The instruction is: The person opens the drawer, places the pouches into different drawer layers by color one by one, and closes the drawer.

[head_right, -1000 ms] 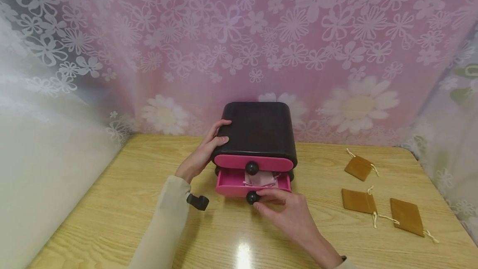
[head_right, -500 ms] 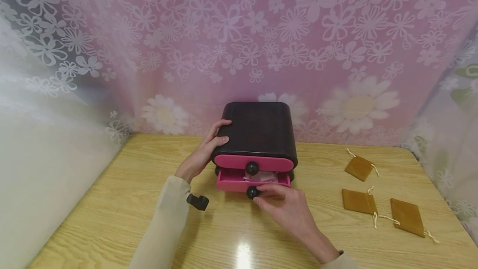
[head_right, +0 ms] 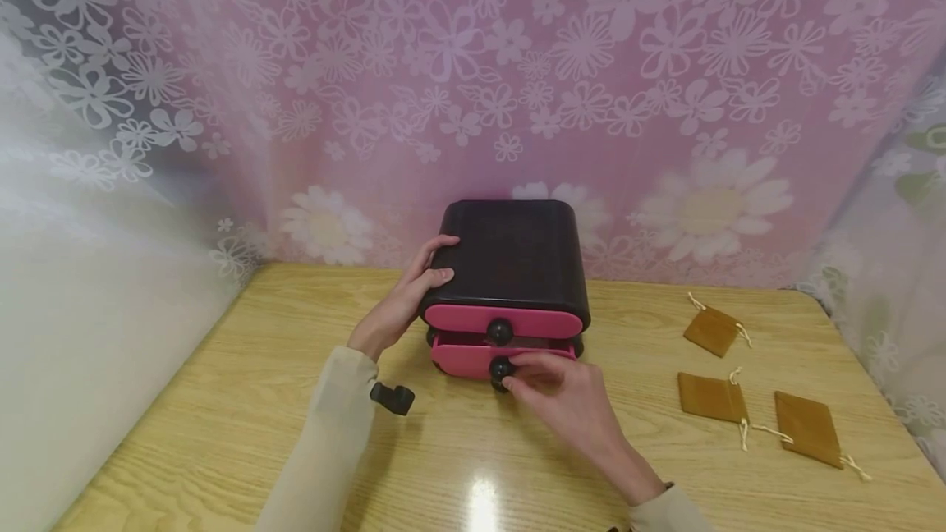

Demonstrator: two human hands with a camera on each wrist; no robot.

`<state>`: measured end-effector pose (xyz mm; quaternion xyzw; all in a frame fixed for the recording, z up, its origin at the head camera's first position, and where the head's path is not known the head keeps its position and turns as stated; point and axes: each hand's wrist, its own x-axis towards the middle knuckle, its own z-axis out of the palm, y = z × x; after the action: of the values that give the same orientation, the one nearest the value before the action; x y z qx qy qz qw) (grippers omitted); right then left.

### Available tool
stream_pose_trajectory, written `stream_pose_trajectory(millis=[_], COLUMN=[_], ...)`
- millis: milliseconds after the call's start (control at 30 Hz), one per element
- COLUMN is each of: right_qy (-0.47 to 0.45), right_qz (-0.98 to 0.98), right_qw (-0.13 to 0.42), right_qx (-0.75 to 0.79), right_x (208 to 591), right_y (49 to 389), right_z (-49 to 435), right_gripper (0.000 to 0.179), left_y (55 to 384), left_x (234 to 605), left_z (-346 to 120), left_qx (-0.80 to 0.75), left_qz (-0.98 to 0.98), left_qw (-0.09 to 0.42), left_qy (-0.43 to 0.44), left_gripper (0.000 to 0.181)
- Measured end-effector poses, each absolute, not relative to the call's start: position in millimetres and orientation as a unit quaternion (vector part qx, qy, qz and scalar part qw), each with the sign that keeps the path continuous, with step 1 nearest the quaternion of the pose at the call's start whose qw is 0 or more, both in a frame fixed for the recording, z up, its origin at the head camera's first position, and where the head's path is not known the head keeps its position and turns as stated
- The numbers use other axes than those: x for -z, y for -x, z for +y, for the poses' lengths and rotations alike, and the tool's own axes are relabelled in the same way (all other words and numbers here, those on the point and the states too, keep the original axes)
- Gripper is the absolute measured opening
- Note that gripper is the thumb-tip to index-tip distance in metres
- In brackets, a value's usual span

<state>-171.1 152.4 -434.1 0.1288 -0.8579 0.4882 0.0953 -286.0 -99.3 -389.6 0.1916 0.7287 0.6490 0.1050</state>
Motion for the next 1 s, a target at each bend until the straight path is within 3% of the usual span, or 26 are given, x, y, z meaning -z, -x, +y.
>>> stream_pose_trajectory(millis=[1000], right_qy=[-0.095], right_qz=[-0.84], right_qw=[0.068], right_qx=[-0.53], right_x=[431.4], right_y=[179.2], right_z=[148.2], right_gripper=[0.025], left_y=[286.9], left_x=[391.0], left_z=[-100.3], left_qx=[-0.651], left_qz=[0.725], left_qw=[0.111], left_qy=[-0.194], left_gripper=[0.047])
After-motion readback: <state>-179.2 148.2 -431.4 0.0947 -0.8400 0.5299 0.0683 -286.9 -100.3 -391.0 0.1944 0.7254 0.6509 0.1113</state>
